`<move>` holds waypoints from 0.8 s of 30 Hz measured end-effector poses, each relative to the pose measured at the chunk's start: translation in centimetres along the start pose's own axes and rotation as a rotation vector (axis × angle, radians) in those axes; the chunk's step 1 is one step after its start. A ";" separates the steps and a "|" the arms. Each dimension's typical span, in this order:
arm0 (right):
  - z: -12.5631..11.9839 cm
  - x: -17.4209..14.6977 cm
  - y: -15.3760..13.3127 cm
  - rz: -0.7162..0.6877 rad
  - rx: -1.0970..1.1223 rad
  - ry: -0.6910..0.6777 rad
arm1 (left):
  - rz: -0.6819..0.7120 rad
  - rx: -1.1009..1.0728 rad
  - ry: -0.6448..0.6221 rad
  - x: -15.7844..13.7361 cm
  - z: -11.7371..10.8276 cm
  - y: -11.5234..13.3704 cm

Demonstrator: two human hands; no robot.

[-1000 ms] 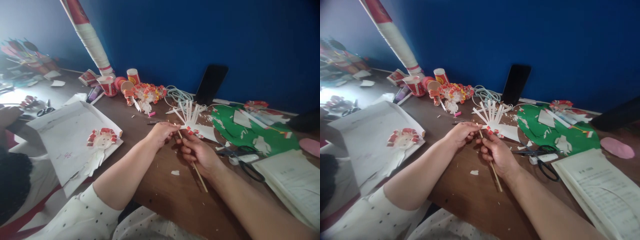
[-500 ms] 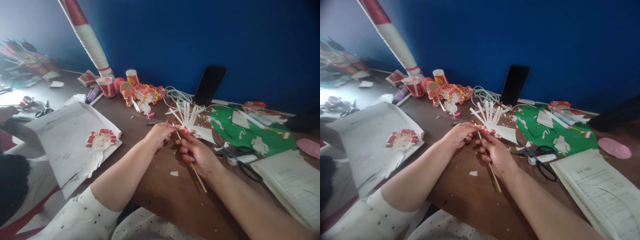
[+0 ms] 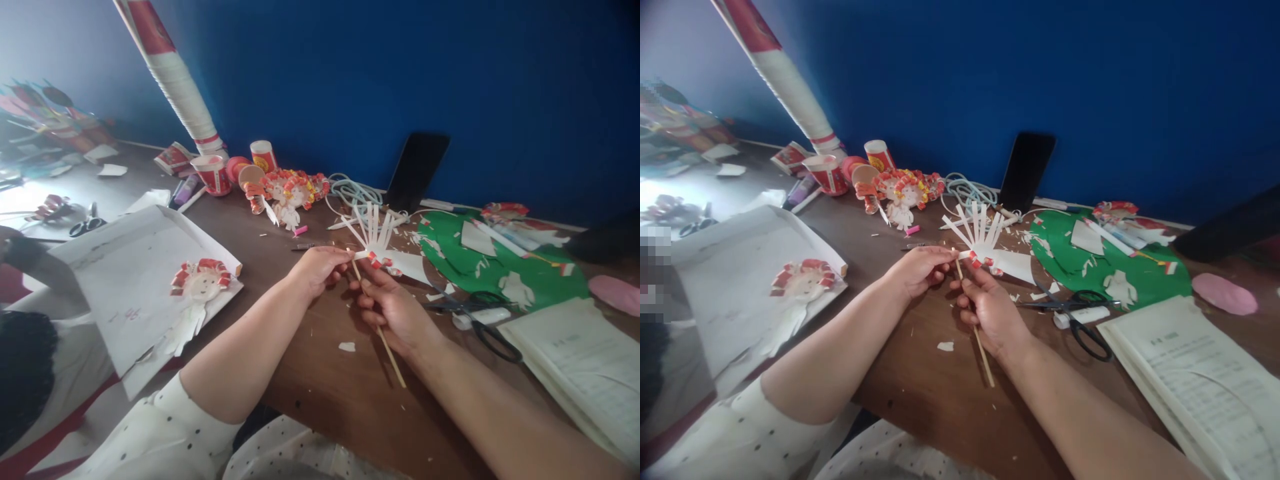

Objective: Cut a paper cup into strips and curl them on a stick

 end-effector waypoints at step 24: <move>-0.3 -0.5 -0.4 -0.147 -0.128 0.097 | 0.008 0.010 0.069 -0.1 -0.1 0.2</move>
Point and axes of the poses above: each hand's wrist, its own x-axis towards the middle knuckle, its own z-axis out of the palm, y = z × x, the point moved 9 cm from there along x, towards the middle knuckle, and after that the axes turned 3 degrees about z, right-handed, at the moved point
